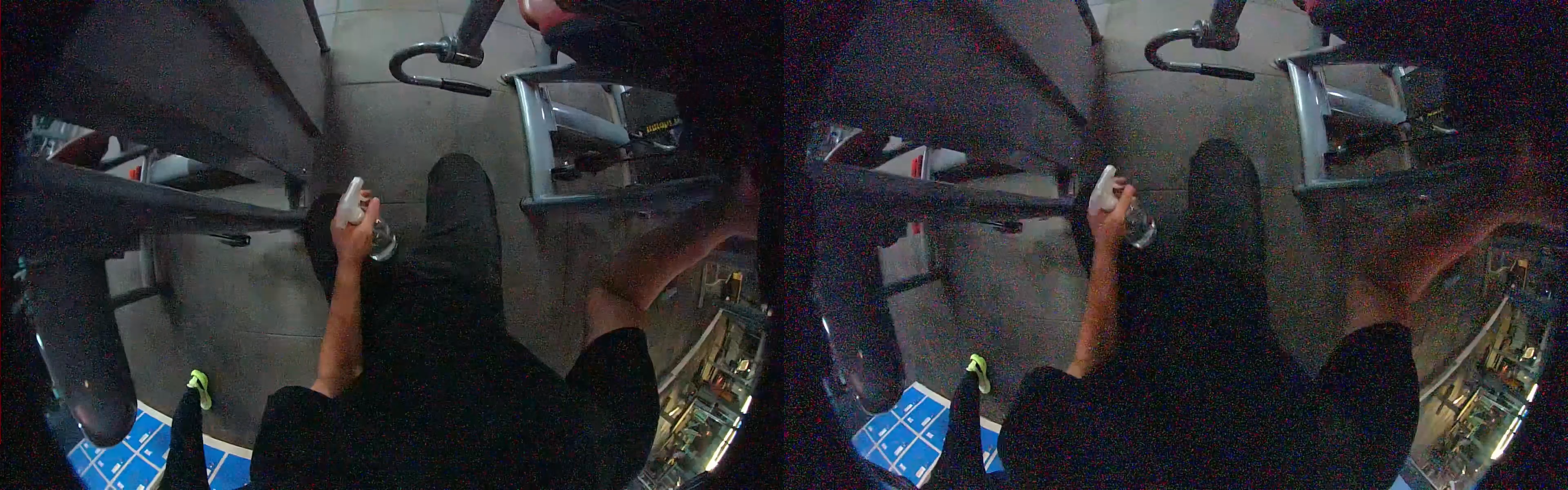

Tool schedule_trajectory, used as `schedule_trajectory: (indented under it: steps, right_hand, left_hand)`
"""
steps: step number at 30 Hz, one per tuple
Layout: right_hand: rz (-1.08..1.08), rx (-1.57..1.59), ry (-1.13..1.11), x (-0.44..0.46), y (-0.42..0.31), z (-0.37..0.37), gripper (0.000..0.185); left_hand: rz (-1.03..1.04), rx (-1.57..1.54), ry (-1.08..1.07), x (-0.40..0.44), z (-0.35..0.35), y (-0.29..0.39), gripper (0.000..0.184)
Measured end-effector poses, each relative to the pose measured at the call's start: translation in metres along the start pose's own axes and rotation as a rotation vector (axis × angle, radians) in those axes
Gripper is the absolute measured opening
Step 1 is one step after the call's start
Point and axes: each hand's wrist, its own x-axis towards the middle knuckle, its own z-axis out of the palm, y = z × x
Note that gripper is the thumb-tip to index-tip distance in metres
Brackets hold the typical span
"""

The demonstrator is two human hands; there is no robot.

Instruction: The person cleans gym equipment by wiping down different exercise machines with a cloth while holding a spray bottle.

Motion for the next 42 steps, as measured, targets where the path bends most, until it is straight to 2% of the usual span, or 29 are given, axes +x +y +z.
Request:
schedule_trajectory:
  steps: [2, 4, 6, 8, 10, 12, 14, 15, 17, 18, 20, 21, 22, 24, 26, 28, 29, 30, 31, 32, 33, 34, 36, 37, 38, 40, 42]
  right_hand:
    - [0.079, 0.09, 0.112, -0.033, -0.03, -0.006, 0.058]
    - [0.19, 0.279, 0.156, -0.084, -0.08, -0.009, 0.058]
    - [0.309, 0.518, 0.08, -0.14, -0.141, -0.002, 0.06]
    - [0.376, 0.724, -0.104, -0.181, -0.202, 0.026, 0.062]
    - [0.21, 0.843, -0.316, -0.204, -0.264, 0.071, 0.064]
    - [-0.258, 0.786, -0.367, -0.203, -0.31, 0.107, 0.066]
    - [-0.479, 0.67, -0.417, -0.245, -0.354, 0.167, 0.052]
    - [-0.475, 0.671, -0.414, -0.244, -0.364, 0.175, 0.052]
    - [-0.57, 0.526, -0.782, -0.237, -0.385, 0.186, 0.027]
    - [-0.572, 0.53, -0.782, -0.23, -0.391, 0.194, 0.027]
    - [-0.726, 0.487, -0.846, -0.226, -0.395, 0.203, 0.013]
    - [-0.706, 0.56, -0.77, -0.23, -0.399, 0.216, 0.023]
    - [-0.713, 0.551, -0.778, -0.217, -0.402, 0.209, 0.023]
    - [-0.821, 0.549, -1.131, -0.193, -0.411, 0.194, 0.029]
    - [-0.857, 0.546, -1.172, -0.196, -0.422, 0.201, 0.035]
    - [-1.067, 0.539, -1.29, -0.195, -0.434, 0.202, 0.037]
    - [-1.135, 0.396, -1.463, -0.203, -0.453, 0.209, 0.042]
    - [-1.057, 0.253, -1.486, -0.205, -0.467, 0.184, 0.034]
    - [-1.299, -0.104, -1.502, -0.21, -0.484, 0.171, 0.031]
    - [-1.518, -0.477, -1.483, -0.226, -0.498, 0.166, 0.029]
    - [-1.766, -0.758, -1.408, -0.286, -0.522, 0.205, 0.021]
    - [-1.761, -0.753, -1.412, -0.309, -0.529, 0.217, 0.021]
    - [-1.435, -0.481, -1.033, -0.339, -0.522, 0.225, 0.018]
    - [-1.598, -0.675, -0.867, -0.336, -0.512, 0.218, 0.013]
    - [-1.597, -0.673, -0.875, -0.334, -0.497, 0.211, 0.013]
    - [-1.731, -0.788, -0.505, -0.328, -0.474, 0.205, 0.008]
    - [-1.798, -0.889, -0.332, -0.327, -0.462, 0.205, 0.005]
  left_hand:
    - [-0.032, -0.288, 0.017, -0.008, -0.008, -0.006, 0.028]
    - [-0.045, -0.294, 0.047, -0.015, -0.013, 0.0, 0.029]
    - [-0.037, 0.004, -0.022, -0.019, -0.027, -0.016, 0.031]
    - [-0.02, 0.046, -0.019, -0.022, -0.033, -0.013, 0.033]
    - [0.096, 0.073, -0.008, -0.027, -0.041, -0.001, 0.034]
    - [0.089, 0.067, -0.009, -0.032, -0.054, 0.01, 0.033]
    - [0.016, 0.097, -0.012, -0.037, -0.063, 0.016, 0.033]
    - [0.071, 0.204, 0.0, -0.041, -0.068, 0.018, 0.034]
    - [0.112, 0.228, 0.046, -0.053, -0.077, 0.014, 0.035]
    - [0.136, 0.246, 0.091, -0.057, -0.077, 0.012, 0.036]
    - [0.085, 0.174, 0.106, -0.071, -0.083, 0.009, 0.036]
    - [0.049, 0.1, 0.12, -0.074, -0.084, 0.01, 0.037]
    - [0.021, 0.019, 0.137, -0.073, -0.082, 0.017, 0.037]
    - [0.037, -0.031, 0.162, -0.078, -0.074, 0.029, 0.034]
    - [-0.026, -0.046, 0.181, -0.08, -0.069, 0.03, 0.029]
    - [-0.007, -0.009, 0.147, -0.081, -0.07, 0.024, 0.028]
    - [0.024, 0.028, 0.11, -0.078, -0.069, 0.02, 0.027]
    - [0.031, 0.032, 0.109, -0.079, -0.069, 0.017, 0.027]
    - [0.022, 0.015, 0.083, -0.078, -0.069, 0.016, 0.027]
    - [0.012, 0.002, 0.053, -0.078, -0.071, 0.016, 0.026]
    - [0.016, 0.008, 0.048, -0.077, -0.071, 0.025, 0.026]
    - [-0.006, 0.088, 0.041, -0.078, -0.071, 0.041, 0.026]
    - [-0.037, 0.172, 0.036, -0.083, -0.07, 0.048, 0.025]
    - [-0.067, 0.106, 0.072, -0.086, -0.07, 0.046, 0.025]
    - [-0.093, 0.041, 0.103, -0.089, -0.067, 0.045, 0.025]
    - [-0.096, 0.02, 0.103, -0.088, -0.069, 0.039, 0.025]
    - [-0.1, -0.001, 0.106, -0.088, -0.069, 0.033, 0.026]
